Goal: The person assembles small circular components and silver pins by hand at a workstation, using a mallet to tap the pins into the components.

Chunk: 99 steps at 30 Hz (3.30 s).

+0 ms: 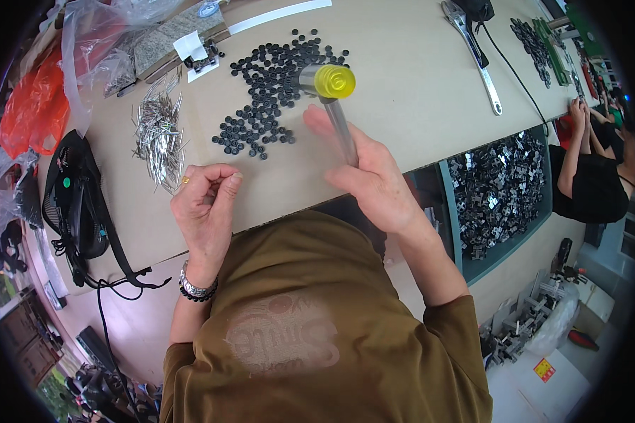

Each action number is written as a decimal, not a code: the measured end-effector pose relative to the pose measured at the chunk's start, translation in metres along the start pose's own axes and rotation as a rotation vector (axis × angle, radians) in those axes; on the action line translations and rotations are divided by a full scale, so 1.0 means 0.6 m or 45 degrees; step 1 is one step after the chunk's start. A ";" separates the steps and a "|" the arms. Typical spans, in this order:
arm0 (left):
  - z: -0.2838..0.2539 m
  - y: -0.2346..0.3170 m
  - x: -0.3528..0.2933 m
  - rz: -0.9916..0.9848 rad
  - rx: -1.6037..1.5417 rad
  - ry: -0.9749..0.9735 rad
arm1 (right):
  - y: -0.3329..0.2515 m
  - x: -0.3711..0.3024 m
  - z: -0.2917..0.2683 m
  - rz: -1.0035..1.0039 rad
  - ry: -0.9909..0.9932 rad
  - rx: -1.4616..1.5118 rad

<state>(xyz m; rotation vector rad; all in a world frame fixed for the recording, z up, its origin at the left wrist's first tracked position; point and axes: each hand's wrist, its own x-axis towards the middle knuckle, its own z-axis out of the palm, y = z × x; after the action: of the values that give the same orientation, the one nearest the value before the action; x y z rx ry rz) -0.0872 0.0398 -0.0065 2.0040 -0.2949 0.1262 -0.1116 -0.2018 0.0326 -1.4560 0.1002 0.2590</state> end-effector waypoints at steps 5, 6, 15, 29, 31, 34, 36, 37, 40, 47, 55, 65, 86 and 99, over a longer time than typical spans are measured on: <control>-0.003 0.010 -0.003 -0.010 -0.003 -0.007 | 0.020 0.018 0.012 -0.052 -0.108 0.245; -0.005 0.012 -0.003 -0.029 0.008 -0.019 | 0.023 0.021 0.017 -0.070 -0.141 0.306; -0.010 0.004 0.002 0.134 0.164 0.019 | 0.024 0.016 0.025 -0.028 -0.250 0.492; 0.031 0.004 0.024 0.131 0.153 -0.004 | 0.007 0.004 -0.010 0.102 0.241 0.344; 0.033 0.005 0.026 0.135 0.163 -0.006 | 0.009 0.005 -0.015 0.098 0.245 0.345; 0.034 0.007 0.026 0.113 0.168 -0.006 | 0.011 0.006 -0.017 0.106 0.226 0.372; 0.035 0.006 0.025 0.113 0.192 0.001 | 0.012 0.006 -0.017 0.121 0.209 0.389; 0.036 0.006 0.024 0.114 0.195 -0.004 | 0.012 0.006 -0.018 0.121 0.211 0.393; 0.036 0.007 0.024 0.098 0.213 -0.002 | 0.013 0.006 -0.019 0.120 0.198 0.379; 0.043 0.023 0.024 0.321 0.460 0.039 | 0.001 0.005 -0.010 0.158 0.221 0.119; 0.029 0.021 0.012 0.511 0.594 0.019 | 0.008 0.044 0.039 -0.267 0.201 -1.013; 0.029 0.001 0.015 0.447 0.336 0.011 | 0.018 0.060 0.070 -0.307 0.176 -1.162; 0.026 -0.003 0.011 0.391 0.206 0.013 | -0.002 0.044 0.104 -0.407 0.045 -1.207; 0.030 -0.013 0.002 0.404 0.286 -0.002 | 0.003 0.040 0.106 -0.586 -0.005 -1.316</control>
<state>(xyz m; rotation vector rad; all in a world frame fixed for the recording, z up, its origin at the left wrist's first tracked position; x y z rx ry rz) -0.0845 0.0269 -0.0211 2.1654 -0.6227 0.3717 -0.0943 -0.1362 0.0329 -2.4419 -0.4331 -0.0985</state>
